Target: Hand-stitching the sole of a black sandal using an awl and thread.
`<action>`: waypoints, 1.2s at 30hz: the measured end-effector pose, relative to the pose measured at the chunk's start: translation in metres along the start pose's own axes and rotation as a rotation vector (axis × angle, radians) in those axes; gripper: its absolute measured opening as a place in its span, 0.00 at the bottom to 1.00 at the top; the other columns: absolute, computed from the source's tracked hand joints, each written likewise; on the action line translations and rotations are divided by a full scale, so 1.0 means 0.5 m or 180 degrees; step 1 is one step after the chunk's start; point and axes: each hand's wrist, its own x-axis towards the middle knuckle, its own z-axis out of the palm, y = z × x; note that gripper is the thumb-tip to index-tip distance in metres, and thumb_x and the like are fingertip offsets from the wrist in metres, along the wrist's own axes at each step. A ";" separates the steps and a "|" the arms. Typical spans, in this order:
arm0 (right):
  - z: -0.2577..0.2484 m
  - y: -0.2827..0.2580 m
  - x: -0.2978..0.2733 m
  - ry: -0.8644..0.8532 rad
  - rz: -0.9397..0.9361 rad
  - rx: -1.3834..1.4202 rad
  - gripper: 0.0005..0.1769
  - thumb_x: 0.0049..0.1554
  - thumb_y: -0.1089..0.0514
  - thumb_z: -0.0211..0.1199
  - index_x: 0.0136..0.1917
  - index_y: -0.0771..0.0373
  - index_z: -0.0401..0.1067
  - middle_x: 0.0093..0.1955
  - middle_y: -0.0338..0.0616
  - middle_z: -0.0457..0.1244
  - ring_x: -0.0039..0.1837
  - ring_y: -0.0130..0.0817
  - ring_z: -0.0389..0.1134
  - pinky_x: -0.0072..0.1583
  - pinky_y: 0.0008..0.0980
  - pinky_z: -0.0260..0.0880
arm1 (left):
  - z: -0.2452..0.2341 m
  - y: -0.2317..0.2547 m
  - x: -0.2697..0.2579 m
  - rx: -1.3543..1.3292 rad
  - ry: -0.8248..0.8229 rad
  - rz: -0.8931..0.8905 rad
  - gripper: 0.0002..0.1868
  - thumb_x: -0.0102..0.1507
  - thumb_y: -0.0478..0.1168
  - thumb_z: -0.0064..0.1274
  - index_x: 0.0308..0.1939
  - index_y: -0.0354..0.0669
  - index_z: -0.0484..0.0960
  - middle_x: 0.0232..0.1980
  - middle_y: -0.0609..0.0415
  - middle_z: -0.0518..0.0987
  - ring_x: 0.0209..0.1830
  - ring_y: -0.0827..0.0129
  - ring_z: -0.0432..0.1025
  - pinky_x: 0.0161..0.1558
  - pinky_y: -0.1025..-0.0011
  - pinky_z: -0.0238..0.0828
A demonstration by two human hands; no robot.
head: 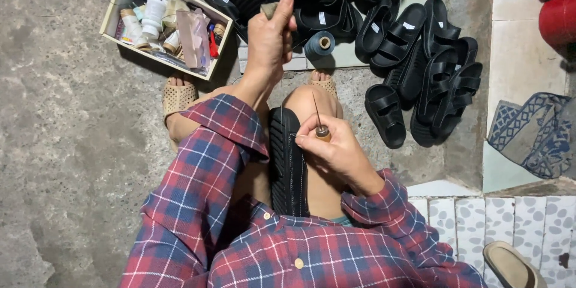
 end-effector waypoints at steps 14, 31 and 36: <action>-0.021 0.019 -0.014 0.0174 -0.0874 -0.1520 0.08 0.53 0.60 0.61 0.47 0.61 0.70 0.45 0.35 0.65 0.42 0.21 0.65 0.51 0.22 0.65 | -0.130 0.113 -0.074 0.0491 -0.0018 -0.0367 0.18 0.65 0.50 0.47 0.23 0.49 0.68 0.14 0.66 0.62 0.08 0.81 0.53 0.09 0.82 0.48; -0.038 0.005 -0.099 -0.0543 -0.1368 -0.3458 0.26 0.58 0.57 0.46 0.69 0.47 0.62 0.37 0.53 0.65 0.37 0.56 0.69 0.40 0.49 0.71 | -0.204 0.061 -0.268 0.3642 -0.1869 0.2088 0.42 0.51 0.52 0.65 0.62 0.32 0.68 0.62 0.38 0.72 0.66 0.43 0.61 0.68 0.40 0.42; -0.047 0.007 -0.084 -0.0596 -0.1166 -0.3849 0.26 0.57 0.52 0.46 0.69 0.35 0.61 0.35 0.44 0.64 0.37 0.52 0.69 0.40 0.45 0.72 | -0.203 0.048 -0.267 0.4204 -0.1927 0.1960 0.48 0.45 0.66 0.64 0.59 0.38 0.72 0.64 0.50 0.72 0.71 0.51 0.55 0.68 0.39 0.36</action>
